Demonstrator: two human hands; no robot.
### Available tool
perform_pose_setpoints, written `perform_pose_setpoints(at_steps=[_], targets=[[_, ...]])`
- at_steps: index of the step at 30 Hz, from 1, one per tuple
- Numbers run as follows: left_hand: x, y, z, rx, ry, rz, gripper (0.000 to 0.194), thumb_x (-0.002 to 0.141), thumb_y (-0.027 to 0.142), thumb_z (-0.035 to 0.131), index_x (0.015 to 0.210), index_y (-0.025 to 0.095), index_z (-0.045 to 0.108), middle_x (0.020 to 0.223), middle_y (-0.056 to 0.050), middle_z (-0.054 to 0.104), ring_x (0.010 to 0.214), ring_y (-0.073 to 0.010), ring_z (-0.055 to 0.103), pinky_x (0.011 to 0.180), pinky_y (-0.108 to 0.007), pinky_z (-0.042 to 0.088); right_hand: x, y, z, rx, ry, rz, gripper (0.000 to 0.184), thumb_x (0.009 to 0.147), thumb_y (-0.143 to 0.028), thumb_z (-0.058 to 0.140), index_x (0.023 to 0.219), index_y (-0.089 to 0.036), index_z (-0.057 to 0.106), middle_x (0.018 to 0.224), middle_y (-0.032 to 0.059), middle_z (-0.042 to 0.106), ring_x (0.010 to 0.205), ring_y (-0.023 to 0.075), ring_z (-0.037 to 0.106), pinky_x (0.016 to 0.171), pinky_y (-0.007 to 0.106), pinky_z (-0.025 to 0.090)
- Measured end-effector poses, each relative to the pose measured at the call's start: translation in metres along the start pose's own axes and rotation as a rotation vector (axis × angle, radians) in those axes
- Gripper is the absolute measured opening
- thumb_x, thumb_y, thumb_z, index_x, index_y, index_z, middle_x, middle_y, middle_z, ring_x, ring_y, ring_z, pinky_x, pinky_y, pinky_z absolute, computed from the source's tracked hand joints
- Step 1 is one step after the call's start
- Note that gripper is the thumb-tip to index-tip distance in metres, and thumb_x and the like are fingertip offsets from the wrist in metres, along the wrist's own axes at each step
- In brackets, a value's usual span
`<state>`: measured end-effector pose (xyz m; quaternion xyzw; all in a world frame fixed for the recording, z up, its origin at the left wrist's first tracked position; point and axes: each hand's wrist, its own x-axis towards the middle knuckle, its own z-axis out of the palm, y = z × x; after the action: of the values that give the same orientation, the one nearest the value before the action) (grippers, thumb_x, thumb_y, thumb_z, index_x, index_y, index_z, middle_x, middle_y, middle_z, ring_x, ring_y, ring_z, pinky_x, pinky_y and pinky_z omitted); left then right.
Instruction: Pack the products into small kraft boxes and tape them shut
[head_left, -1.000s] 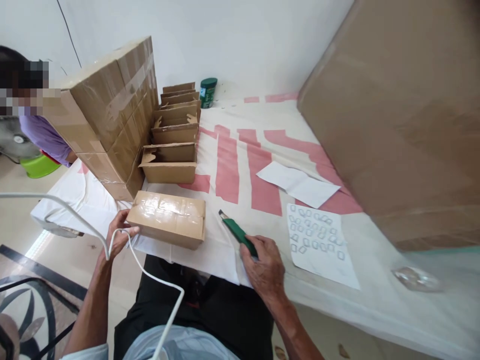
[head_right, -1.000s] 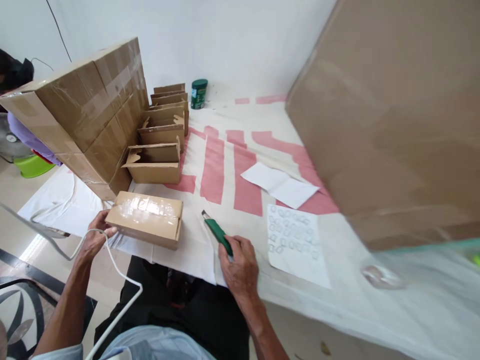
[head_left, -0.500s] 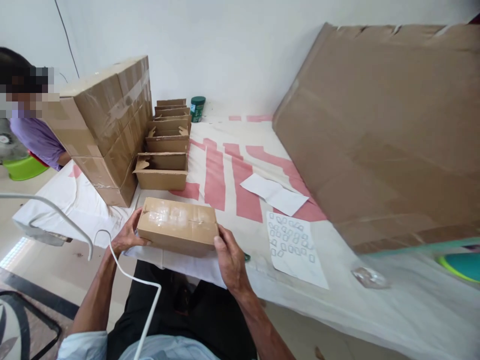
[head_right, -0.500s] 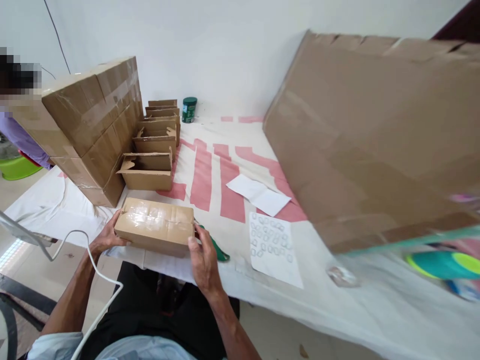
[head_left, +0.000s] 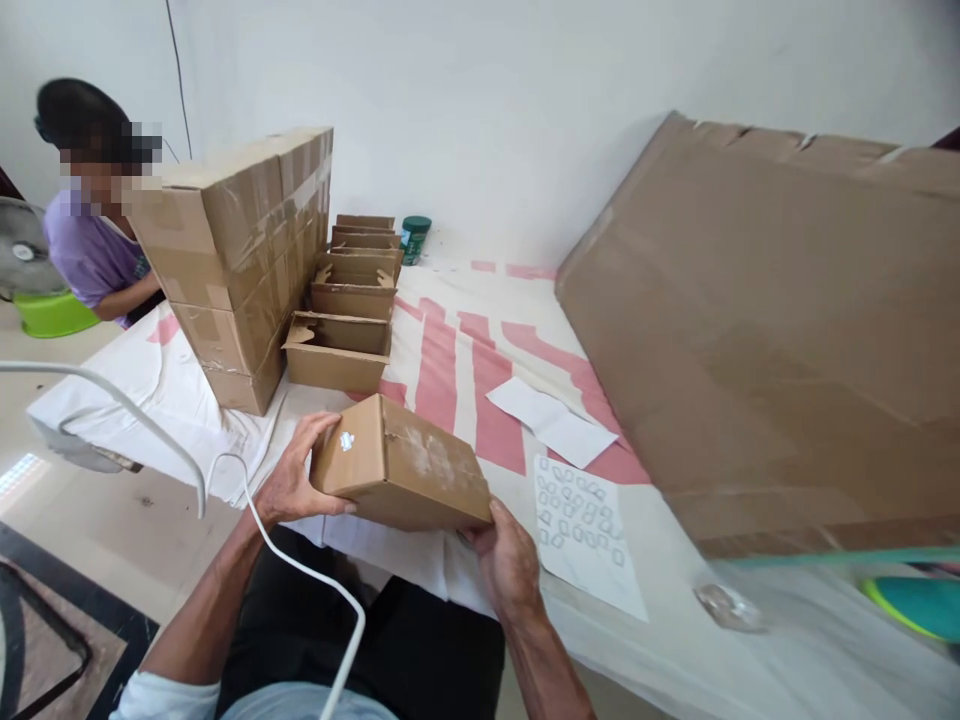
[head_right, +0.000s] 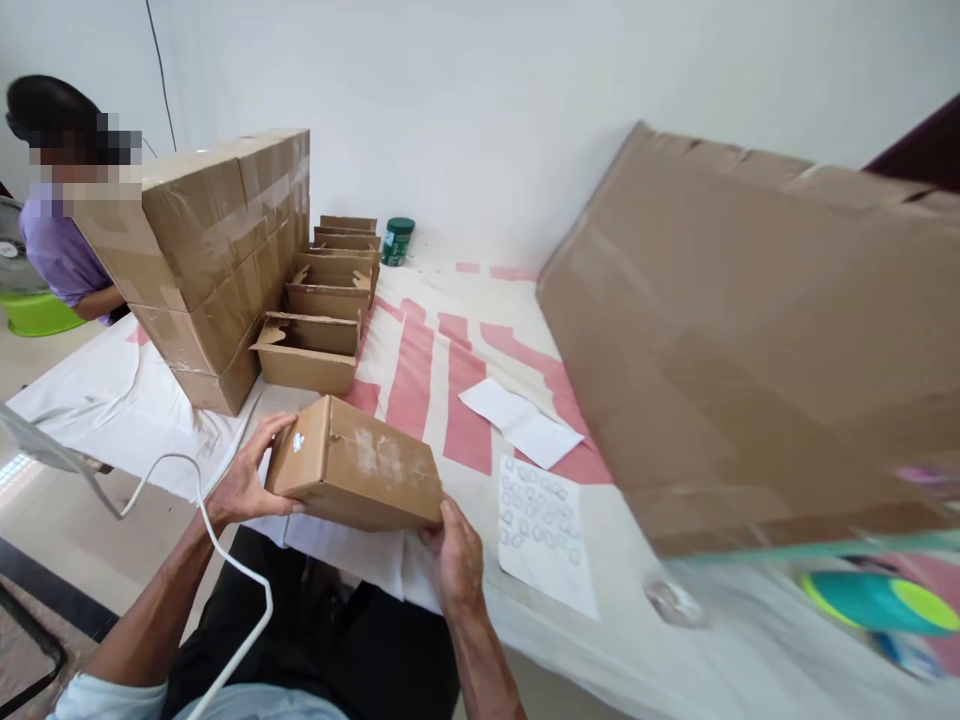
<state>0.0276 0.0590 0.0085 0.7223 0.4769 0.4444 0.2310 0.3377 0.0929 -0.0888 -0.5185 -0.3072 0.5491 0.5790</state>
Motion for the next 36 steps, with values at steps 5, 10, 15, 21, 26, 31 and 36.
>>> perform_pose_setpoints(at_steps=[5, 10, 15, 21, 26, 31, 36], targets=[[-0.004, 0.013, -0.008, 0.084, 0.08, 0.043, 0.109, 0.062, 0.048, 0.1, 0.156, 0.024, 0.051, 0.153, -0.02, 0.051, 0.146, -0.0431, 0.049, 0.123, -0.063, 0.04, 0.003, -0.008, 0.002, -0.194, -0.103, 0.025, 0.057, 0.075, -0.068, 0.076, 0.105, -0.019, 0.081, 0.116, 0.011, 0.081, 0.106, 0.0323, 0.073, 0.078, 0.042, 0.064], [-0.001, 0.037, -0.017, 0.218, 0.087, 0.094, 0.109, 0.062, 0.039, 0.1, 0.158, 0.025, 0.048, 0.152, -0.019, 0.051, 0.143, -0.0416, 0.051, 0.121, -0.062, 0.042, 0.003, -0.062, 0.025, -0.555, -0.056, -0.422, 0.049, 0.087, -0.062, 0.067, 0.106, -0.019, 0.081, 0.112, 0.0133, 0.08, 0.102, 0.0314, 0.074, 0.09, 0.047, 0.061], [0.007, 0.055, -0.008, 0.313, 0.078, 0.111, 0.111, 0.062, 0.041, 0.1, 0.158, 0.024, 0.046, 0.149, -0.019, 0.052, 0.14, -0.0412, 0.052, 0.119, -0.061, 0.043, -0.025, -0.146, 0.078, -0.713, -0.323, -1.101, 0.017, 0.101, -0.031, 0.065, 0.107, -0.024, 0.079, 0.107, 0.0095, 0.076, 0.103, 0.0274, 0.07, 0.095, 0.047, 0.058], [0.012, 0.064, 0.001, 0.387, 0.072, 0.087, 0.113, 0.059, 0.038, 0.1, 0.157, 0.022, 0.045, 0.149, -0.02, 0.053, 0.139, -0.0423, 0.052, 0.118, -0.061, 0.043, -0.038, -0.184, 0.126, -1.043, -0.728, -1.298, 0.018, 0.104, -0.016, 0.058, 0.101, -0.021, 0.075, 0.107, 0.01, 0.074, 0.105, 0.0266, 0.066, 0.092, 0.043, 0.057], [0.014, 0.068, 0.006, 0.389, 0.084, 0.069, 0.112, 0.059, 0.04, 0.098, 0.157, 0.024, 0.046, 0.148, -0.019, 0.054, 0.137, -0.0425, 0.053, 0.117, -0.062, 0.043, -0.031, -0.183, 0.135, -1.34, -0.73, -1.33, 0.013, 0.101, -0.016, 0.064, 0.092, -0.02, 0.071, 0.104, 0.0106, 0.071, 0.102, 0.0269, 0.062, 0.091, 0.042, 0.053], [0.015, 0.071, 0.009, 0.376, 0.065, 0.035, 0.11, 0.06, 0.04, 0.097, 0.157, 0.025, 0.046, 0.148, -0.019, 0.053, 0.137, -0.0428, 0.053, 0.115, -0.062, 0.045, -0.027, -0.182, 0.133, -1.366, -0.716, -1.392, 0.014, 0.099, -0.014, 0.066, 0.088, -0.019, 0.07, 0.097, 0.0089, 0.07, 0.098, 0.0253, 0.06, 0.085, 0.038, 0.049], [0.014, 0.073, 0.009, 0.369, 0.05, 0.019, 0.11, 0.06, 0.038, 0.096, 0.157, 0.025, 0.045, 0.149, -0.019, 0.052, 0.138, -0.0432, 0.052, 0.115, -0.062, 0.044, -0.025, -0.18, 0.13, -1.316, -0.716, -1.423, 0.014, 0.099, -0.012, 0.065, 0.088, -0.019, 0.07, 0.096, 0.0083, 0.07, 0.097, 0.0251, 0.06, 0.083, 0.038, 0.046]])
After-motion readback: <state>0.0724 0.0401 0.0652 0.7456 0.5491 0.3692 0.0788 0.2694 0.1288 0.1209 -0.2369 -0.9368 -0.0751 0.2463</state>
